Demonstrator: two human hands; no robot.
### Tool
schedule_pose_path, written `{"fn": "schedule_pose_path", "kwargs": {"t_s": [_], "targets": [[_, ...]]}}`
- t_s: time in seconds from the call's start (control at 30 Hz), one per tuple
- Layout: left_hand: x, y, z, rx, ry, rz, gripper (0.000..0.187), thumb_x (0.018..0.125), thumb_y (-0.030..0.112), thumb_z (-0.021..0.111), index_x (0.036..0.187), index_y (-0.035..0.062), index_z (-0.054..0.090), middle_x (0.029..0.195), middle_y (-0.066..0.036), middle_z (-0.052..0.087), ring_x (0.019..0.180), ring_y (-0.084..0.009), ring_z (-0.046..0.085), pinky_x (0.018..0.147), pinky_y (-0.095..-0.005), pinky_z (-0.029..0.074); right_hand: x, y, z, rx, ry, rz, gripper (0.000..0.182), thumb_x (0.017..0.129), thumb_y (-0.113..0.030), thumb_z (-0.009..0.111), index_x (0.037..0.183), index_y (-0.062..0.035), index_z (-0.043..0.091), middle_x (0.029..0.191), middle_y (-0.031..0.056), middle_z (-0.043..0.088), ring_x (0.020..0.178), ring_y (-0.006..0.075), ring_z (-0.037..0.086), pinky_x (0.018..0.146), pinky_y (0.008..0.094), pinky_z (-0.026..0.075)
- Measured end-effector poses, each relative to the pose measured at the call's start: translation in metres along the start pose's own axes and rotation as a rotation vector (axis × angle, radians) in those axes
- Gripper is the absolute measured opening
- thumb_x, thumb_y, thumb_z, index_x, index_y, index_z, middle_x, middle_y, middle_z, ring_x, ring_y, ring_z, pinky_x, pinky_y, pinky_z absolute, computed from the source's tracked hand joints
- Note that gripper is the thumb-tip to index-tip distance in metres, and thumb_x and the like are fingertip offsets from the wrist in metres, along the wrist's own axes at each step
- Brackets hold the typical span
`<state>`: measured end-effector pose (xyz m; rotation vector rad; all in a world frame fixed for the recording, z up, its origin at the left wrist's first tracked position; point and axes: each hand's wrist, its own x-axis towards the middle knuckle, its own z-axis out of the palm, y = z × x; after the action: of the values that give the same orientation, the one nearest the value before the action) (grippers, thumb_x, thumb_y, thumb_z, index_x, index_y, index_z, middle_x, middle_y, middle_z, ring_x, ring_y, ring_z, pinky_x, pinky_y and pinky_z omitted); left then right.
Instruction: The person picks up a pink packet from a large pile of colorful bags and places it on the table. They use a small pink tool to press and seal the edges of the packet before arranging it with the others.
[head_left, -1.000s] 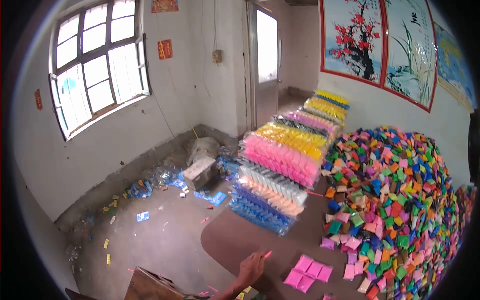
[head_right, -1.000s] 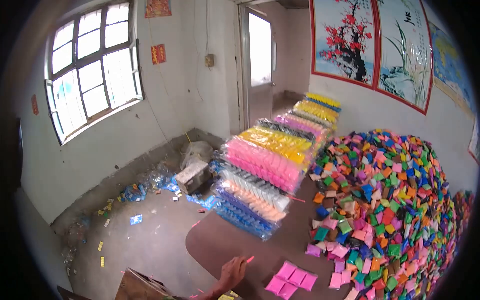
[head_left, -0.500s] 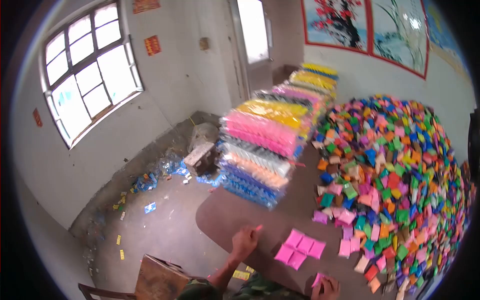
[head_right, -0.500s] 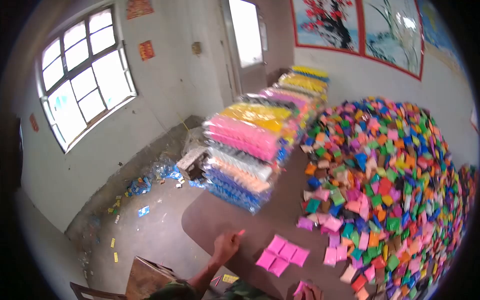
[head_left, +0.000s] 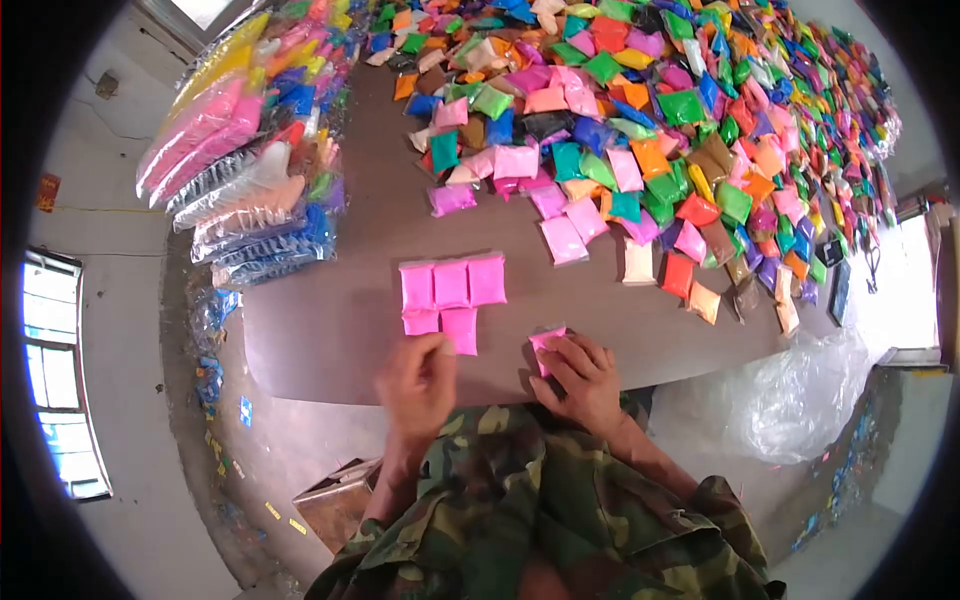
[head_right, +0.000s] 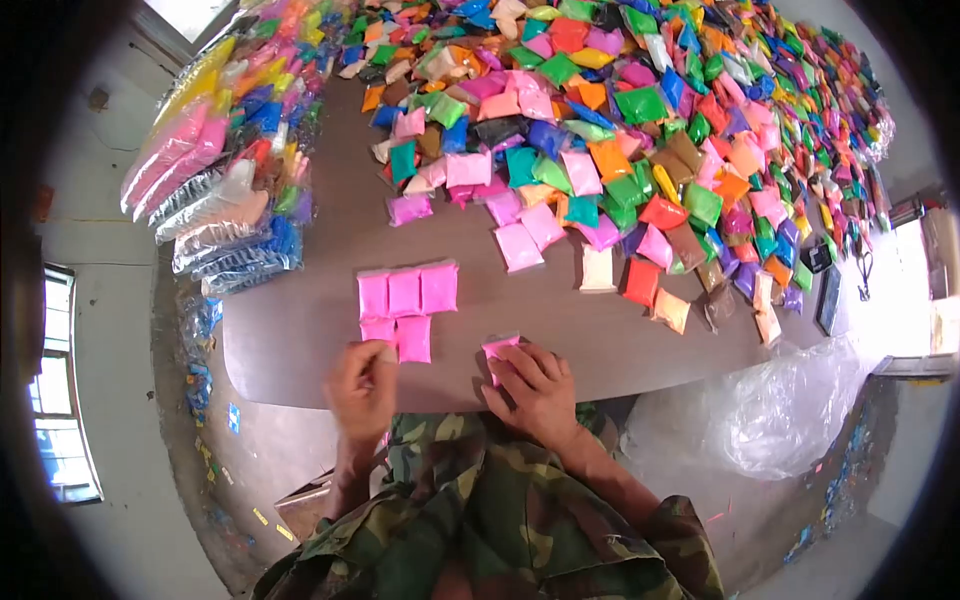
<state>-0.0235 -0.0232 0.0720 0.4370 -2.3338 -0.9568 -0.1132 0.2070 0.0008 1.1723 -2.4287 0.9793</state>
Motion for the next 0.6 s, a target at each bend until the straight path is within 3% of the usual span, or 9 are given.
{"fn": "schedule_pose_path", "kwargs": {"t_s": [0.2, 0.53, 0.6], "targets": [[-0.011, 0.015, 0.056, -0.116, -0.261, -0.026, 0.007, 0.093, 0.006, 0.073, 0.100, 0.0042, 0.073, 0.081, -0.012, 0.067, 0.064, -0.0221, 0.066, 0.057, -0.0343, 0.051, 0.001, 0.005, -0.011, 0.042, -0.057, -0.018, 0.038, 0.076, -0.024, 0.084, 0.111, -0.0122, 0.074, 0.123, 0.0016, 0.067, 0.113, 0.0255, 0.064, 0.088, 0.0406, 0.052], [-0.029, 0.011, 0.087, -0.067, -0.442, -0.052, 0.007, 0.087, 0.006, 0.074, 0.091, 0.0061, 0.068, 0.080, -0.016, 0.068, 0.068, -0.0354, 0.068, 0.059, -0.0440, 0.052, -0.019, 0.005, -0.023, 0.047, -0.022, 0.039, 0.047, 0.072, -0.019, 0.087, 0.115, -0.0107, 0.072, 0.121, 0.0044, 0.067, 0.112, 0.0273, 0.066, 0.089, 0.0416, 0.054], [-0.025, 0.008, 0.088, 0.003, -0.473, -0.023, 0.006, 0.091, 0.012, 0.071, 0.090, 0.0085, 0.067, 0.081, -0.016, 0.068, 0.070, -0.0382, 0.069, 0.060, -0.0479, 0.054, -0.019, 0.006, -0.024, 0.063, -0.029, 0.032, 0.046, 0.072, -0.019, 0.087, 0.114, -0.0103, 0.072, 0.120, 0.0048, 0.067, 0.112, 0.0276, 0.066, 0.090, 0.0415, 0.054]]}}
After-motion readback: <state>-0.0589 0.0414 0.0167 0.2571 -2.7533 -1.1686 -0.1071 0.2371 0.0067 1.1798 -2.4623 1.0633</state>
